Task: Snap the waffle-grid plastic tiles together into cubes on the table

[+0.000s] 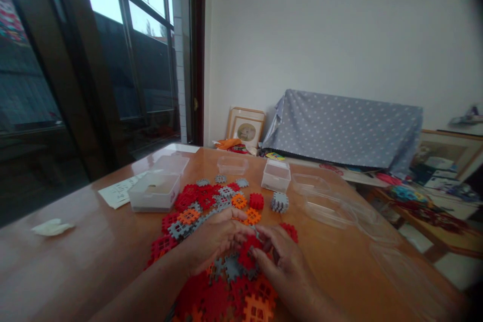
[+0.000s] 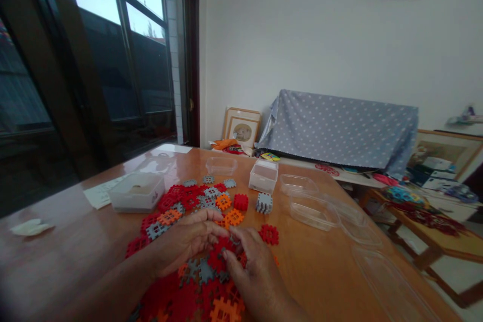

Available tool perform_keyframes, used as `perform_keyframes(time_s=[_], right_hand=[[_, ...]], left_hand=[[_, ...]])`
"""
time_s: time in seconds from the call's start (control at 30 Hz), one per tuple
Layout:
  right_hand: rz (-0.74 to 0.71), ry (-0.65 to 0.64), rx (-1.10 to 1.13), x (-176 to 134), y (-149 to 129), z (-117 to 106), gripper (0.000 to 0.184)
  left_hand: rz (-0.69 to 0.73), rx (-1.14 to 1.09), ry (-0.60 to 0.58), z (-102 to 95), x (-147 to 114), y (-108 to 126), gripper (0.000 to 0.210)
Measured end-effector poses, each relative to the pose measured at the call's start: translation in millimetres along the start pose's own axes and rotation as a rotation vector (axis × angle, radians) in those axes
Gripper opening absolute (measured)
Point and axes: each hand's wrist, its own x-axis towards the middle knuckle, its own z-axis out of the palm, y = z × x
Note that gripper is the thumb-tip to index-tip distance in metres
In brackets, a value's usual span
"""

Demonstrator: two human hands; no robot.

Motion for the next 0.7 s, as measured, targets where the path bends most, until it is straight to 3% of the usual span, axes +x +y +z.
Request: perform_keyframes(time_s=[0.33, 0.47, 0.6, 0.7], right_hand=[[0.026, 0.018, 0.021, 4, 13, 7, 0.027], [0.041, 0.029, 0.078, 6, 8, 8, 0.023], [0.185, 0.015, 0.293, 6, 2, 7, 0.032], [0.309, -0.076, 0.549, 5, -1, 8, 0.034]], left_hand=[[0.076, 0.212, -0.029, -2.5, 4, -10, 0.039], [0.144, 0.239, 0.028, 2.1, 6, -13, 0.039], [0.204, 0.114, 0.138, 0.2, 8, -13, 0.025], [0.272, 0.035, 0.21, -3.4, 9, -12, 0.021]])
